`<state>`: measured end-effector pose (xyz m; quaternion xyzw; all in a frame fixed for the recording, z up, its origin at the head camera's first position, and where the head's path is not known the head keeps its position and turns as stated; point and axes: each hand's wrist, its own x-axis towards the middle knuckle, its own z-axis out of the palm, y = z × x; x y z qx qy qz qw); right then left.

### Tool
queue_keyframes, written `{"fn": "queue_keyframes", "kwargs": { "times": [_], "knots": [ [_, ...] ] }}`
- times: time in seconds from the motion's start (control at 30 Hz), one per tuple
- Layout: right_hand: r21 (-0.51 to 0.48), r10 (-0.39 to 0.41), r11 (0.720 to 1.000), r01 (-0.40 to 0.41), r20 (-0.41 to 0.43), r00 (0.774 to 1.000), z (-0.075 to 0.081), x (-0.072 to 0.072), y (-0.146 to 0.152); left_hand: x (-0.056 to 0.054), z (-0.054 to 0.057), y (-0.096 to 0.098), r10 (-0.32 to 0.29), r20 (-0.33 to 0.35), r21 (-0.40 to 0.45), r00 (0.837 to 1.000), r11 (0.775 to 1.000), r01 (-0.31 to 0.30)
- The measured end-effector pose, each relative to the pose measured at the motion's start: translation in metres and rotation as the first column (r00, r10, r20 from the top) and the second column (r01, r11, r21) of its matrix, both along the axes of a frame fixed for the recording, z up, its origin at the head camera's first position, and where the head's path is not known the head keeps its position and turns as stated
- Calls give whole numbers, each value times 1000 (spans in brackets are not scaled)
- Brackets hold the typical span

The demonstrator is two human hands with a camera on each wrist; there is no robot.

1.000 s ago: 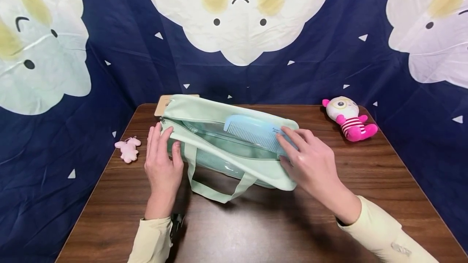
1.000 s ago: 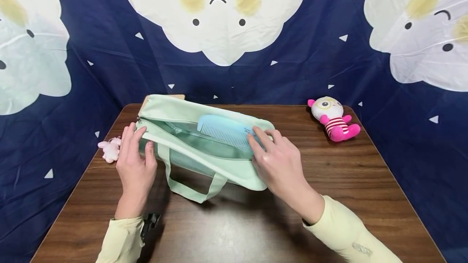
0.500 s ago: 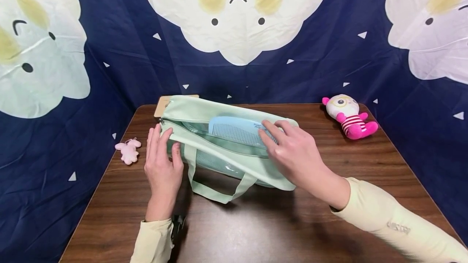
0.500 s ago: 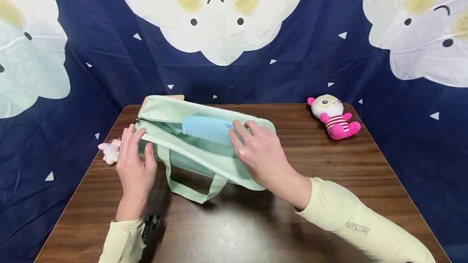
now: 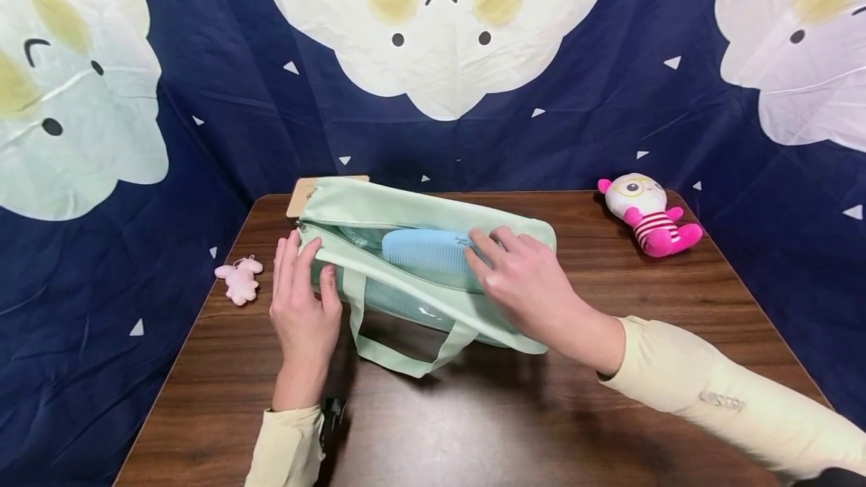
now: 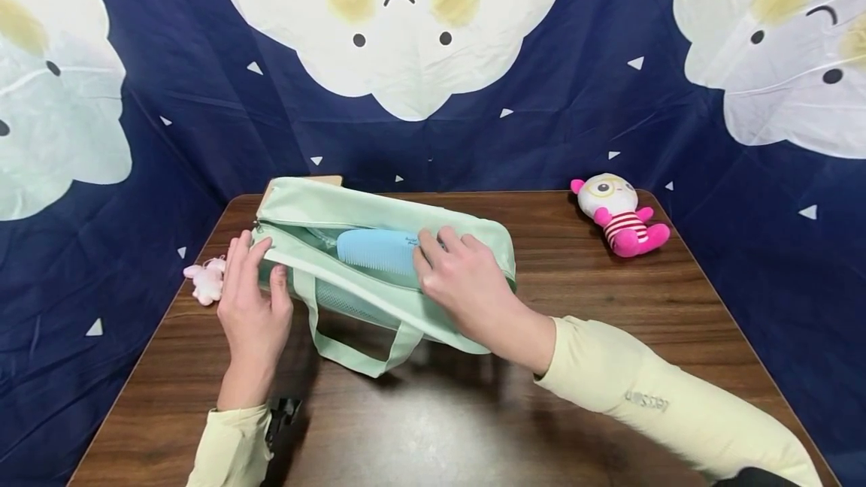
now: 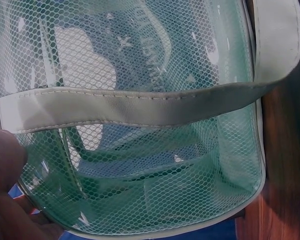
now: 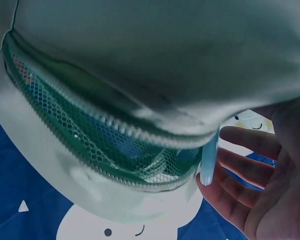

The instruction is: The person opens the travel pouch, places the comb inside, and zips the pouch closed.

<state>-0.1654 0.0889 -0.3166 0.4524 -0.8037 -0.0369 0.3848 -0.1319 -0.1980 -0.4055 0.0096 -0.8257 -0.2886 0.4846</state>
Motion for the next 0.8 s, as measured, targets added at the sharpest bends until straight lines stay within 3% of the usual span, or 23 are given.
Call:
{"fn": "queue_keyframes", "kwargs": {
  "times": [0.8],
  "knots": [
    [64,30,997,-29,-8,1000,-5,-14,-20,-3,-1,2,-17,-38,12,999,1000,17]
  ]
}}
